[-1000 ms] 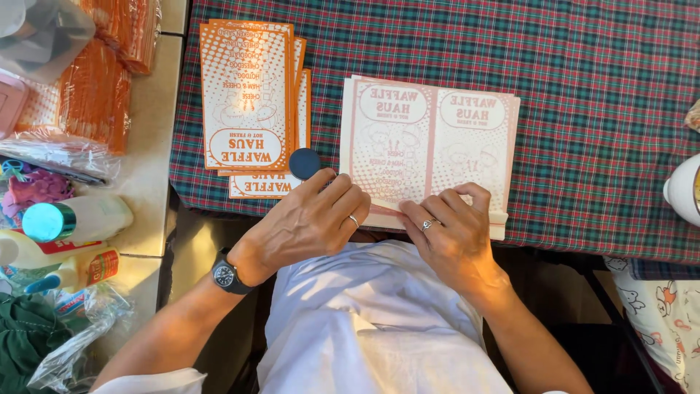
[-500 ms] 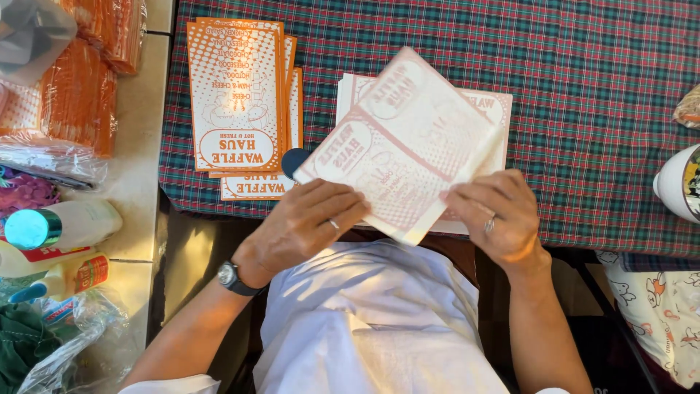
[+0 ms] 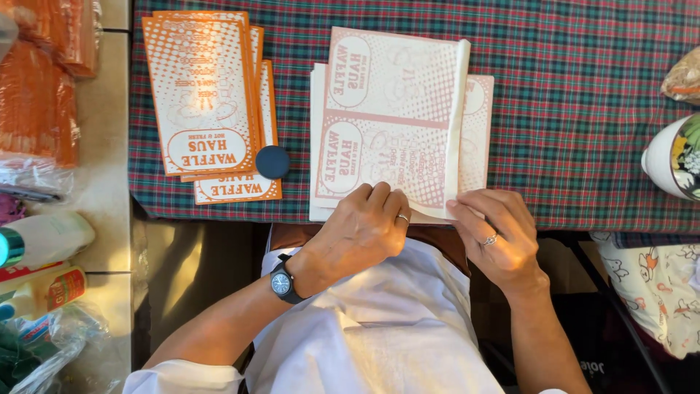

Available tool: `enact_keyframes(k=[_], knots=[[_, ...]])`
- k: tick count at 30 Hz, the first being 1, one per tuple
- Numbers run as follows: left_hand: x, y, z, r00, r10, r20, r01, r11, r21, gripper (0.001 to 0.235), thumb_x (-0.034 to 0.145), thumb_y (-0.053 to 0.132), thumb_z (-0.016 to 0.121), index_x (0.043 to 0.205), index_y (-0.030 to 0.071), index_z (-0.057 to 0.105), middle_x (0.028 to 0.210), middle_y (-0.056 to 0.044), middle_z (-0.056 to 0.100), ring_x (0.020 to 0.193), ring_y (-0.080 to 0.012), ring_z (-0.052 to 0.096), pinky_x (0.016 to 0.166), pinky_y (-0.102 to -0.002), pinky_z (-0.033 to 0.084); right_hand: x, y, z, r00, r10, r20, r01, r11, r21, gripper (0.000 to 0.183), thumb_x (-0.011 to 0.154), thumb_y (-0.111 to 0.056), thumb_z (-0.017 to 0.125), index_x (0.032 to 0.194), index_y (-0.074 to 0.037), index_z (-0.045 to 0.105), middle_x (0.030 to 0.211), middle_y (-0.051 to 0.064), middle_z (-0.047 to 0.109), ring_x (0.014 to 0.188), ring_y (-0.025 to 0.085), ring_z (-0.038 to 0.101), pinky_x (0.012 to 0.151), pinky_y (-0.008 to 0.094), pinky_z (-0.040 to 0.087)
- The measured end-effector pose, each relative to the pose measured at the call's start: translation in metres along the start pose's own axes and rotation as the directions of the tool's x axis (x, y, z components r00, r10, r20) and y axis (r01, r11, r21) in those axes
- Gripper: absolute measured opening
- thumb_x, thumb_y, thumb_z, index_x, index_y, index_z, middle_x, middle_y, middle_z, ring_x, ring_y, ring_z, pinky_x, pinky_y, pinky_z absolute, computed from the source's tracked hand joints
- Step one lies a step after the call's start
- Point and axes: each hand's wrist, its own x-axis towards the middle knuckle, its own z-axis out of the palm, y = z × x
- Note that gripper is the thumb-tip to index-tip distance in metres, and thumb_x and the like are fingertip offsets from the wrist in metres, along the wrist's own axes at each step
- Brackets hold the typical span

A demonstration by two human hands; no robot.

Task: Folding the bottom edges of paper bags and stacking them neatly

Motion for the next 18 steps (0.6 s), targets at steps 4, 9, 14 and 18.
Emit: enact_keyframes(k=[4, 9, 14, 18], knots=[[-0.006, 0.008, 0.012, 0.999, -0.008, 0.041, 0.007, 1.000, 0.011, 0.016, 0.065, -0.010, 0.056, 0.059, 0.005, 0.052, 0.060, -0.006, 0.036, 0.055, -0.0237, 0.038, 0.049, -0.035, 0.034, 0.003, -0.005, -0.004, 0.999, 0.048, 0.019, -0.048, 0.999, 0.010, 0.005, 0.090, 0.000, 0.080, 0.095, -0.001, 0.078, 0.096, 0.018, 0.073, 0.077, 0.037, 0.068, 0.065, 0.046, 0.055], [-0.003, 0.019, 0.010, 0.990, -0.107, 0.086, 0.107, 0.994, 0.015, 0.013, 0.062, -0.009, 0.063, 0.063, 0.004, 0.059, 0.063, -0.009, 0.041, 0.058, -0.0253, 0.042, 0.052, -0.035, 0.035, -0.001, -0.002, -0.004, 0.992, 0.107, 0.070, -0.108, 0.994, 0.020, 0.007, 0.090, 0.004, 0.079, 0.093, -0.002, 0.076, 0.095, 0.015, 0.074, 0.082, 0.036, 0.069, 0.075, 0.046, 0.054], [0.009, 0.028, 0.008, 0.955, -0.280, 0.097, 0.284, 0.958, -0.029, 0.014, 0.072, 0.002, 0.078, 0.079, -0.005, 0.068, 0.072, -0.012, 0.047, 0.065, -0.0298, 0.049, 0.057, -0.040, 0.041, 0.003, -0.001, -0.008, 0.952, 0.265, 0.154, -0.278, 0.957, 0.077, 0.004, 0.093, -0.004, 0.079, 0.091, -0.005, 0.076, 0.090, 0.009, 0.069, 0.082, 0.034, 0.063, 0.078, 0.043, 0.049], [0.018, 0.039, 0.017, 0.946, -0.320, 0.056, 0.324, 0.939, -0.114, 0.018, 0.091, 0.010, 0.072, 0.089, -0.007, 0.066, 0.077, -0.013, 0.045, 0.069, -0.0322, 0.049, 0.060, -0.043, 0.042, 0.007, 0.003, -0.009, 0.915, 0.332, 0.227, -0.363, 0.925, 0.110, 0.004, 0.092, -0.007, 0.079, 0.090, -0.008, 0.076, 0.087, 0.006, 0.066, 0.083, 0.032, 0.061, 0.080, 0.041, 0.045]])
